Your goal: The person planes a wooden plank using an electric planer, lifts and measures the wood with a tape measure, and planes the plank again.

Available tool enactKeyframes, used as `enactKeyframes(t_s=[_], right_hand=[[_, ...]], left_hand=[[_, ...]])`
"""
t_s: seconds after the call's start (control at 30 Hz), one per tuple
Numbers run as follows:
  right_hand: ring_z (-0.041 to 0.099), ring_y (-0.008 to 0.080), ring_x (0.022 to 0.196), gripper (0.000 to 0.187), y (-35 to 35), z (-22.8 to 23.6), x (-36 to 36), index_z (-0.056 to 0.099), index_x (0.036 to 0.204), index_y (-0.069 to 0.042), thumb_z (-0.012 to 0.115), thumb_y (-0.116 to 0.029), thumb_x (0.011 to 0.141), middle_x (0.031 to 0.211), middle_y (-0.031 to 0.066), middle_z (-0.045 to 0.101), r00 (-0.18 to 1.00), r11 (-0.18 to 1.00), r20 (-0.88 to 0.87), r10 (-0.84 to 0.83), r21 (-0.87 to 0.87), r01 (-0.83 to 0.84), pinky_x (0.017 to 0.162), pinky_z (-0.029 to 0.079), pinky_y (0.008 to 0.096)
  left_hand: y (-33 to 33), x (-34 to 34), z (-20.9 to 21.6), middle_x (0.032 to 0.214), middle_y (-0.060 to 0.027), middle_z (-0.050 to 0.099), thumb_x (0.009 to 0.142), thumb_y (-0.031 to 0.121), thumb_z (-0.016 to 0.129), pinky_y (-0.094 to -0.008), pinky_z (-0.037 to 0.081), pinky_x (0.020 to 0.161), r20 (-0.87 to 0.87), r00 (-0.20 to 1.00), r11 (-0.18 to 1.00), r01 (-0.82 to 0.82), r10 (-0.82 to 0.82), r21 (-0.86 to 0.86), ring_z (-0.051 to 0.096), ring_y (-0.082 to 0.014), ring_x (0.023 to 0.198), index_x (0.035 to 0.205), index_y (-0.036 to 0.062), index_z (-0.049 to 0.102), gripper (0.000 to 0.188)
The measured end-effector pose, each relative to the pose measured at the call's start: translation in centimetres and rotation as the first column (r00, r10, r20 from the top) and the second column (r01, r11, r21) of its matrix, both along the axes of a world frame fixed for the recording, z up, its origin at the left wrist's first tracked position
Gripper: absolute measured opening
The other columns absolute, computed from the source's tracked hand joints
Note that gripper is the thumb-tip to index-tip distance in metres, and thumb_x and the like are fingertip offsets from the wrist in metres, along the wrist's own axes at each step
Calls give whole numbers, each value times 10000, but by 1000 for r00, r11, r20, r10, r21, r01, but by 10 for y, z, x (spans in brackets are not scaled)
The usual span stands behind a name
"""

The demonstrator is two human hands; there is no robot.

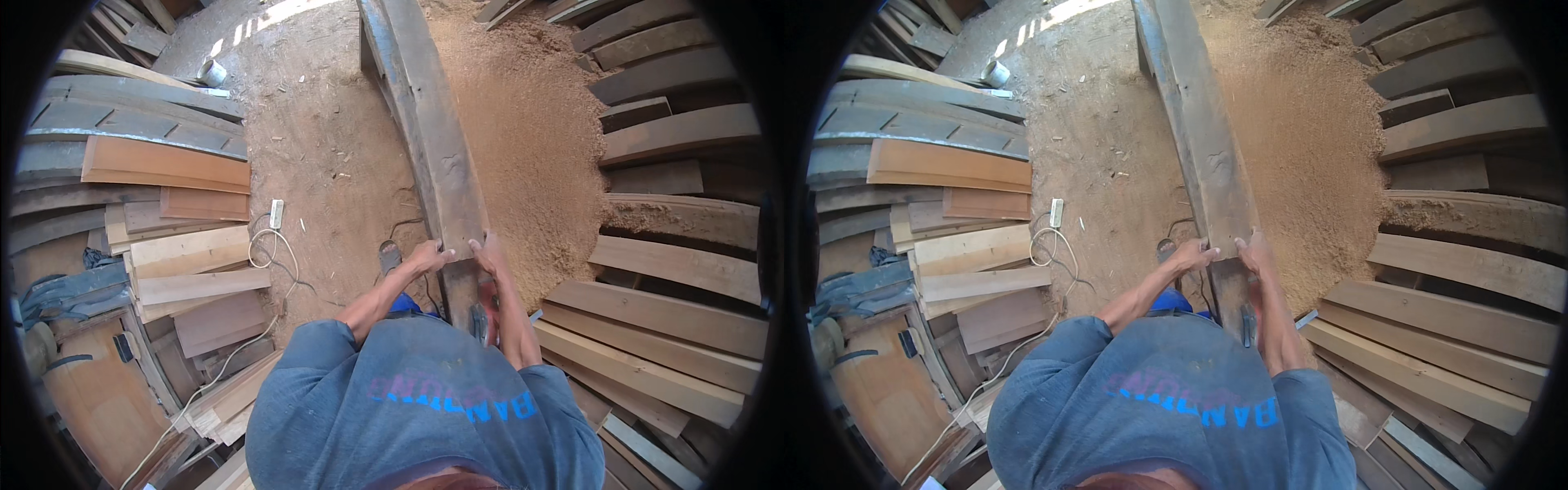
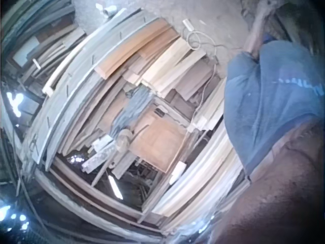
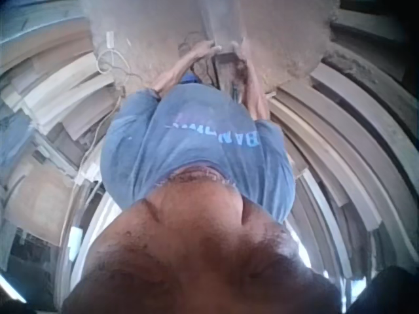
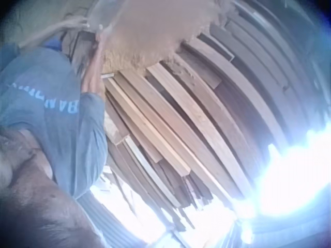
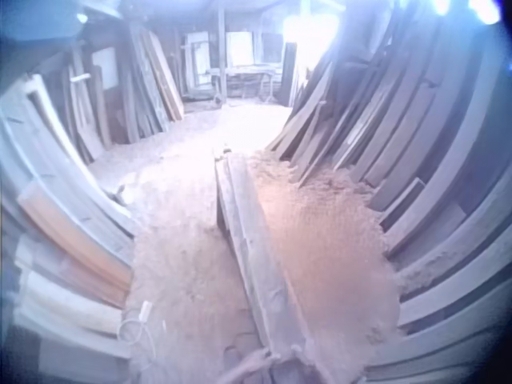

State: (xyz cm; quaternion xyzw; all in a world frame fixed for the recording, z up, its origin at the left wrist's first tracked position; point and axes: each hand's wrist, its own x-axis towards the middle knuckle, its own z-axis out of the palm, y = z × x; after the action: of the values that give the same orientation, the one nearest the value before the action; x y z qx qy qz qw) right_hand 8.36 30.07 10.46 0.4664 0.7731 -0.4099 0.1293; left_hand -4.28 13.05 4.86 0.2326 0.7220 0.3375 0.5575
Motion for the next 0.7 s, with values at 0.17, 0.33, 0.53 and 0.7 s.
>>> enactKeyframes(t_s=[0.17,0.33,0.53,0.7], right_hand=[[540,453,1298,745,-2,14,-10,447,1441,63,738,-315,869,1378,327,560,997,948,-75,-14,317,37,1102,420,485],[412,449,1405,932,-21,17,-23,301,1545,14,777,-384,848,1524,299,411,996,939,28,87,331,-92,1153,364,488],[337,431,1466,1055,-28,-5,-14,197,1586,6,816,-367,818,1595,279,308,988,968,-89,129,229,-106,1206,314,460],[376,456,1436,1149,-34,-6,-25,141,1587,54,830,-419,798,1578,312,323,980,925,-3,198,331,-186,1195,323,481]], left_hand=[[0,-14,-11,1242,-182,702,938,397,667,-354,512,976,235,970,997,72,-70,-1,682,-228,1113,1379,9,595,592],[-21,9,-38,1190,-159,729,876,338,755,-337,527,956,267,934,957,-273,239,99,694,-220,1084,1341,-34,612,612],[-8,17,-42,1172,-173,739,838,333,792,-362,545,953,36,961,958,-277,275,73,710,-258,1092,1303,-34,637,612],[-9,25,-65,1173,-173,739,836,322,778,-371,548,957,-27,952,948,-300,305,106,715,-258,1088,1271,-33,652,575]])
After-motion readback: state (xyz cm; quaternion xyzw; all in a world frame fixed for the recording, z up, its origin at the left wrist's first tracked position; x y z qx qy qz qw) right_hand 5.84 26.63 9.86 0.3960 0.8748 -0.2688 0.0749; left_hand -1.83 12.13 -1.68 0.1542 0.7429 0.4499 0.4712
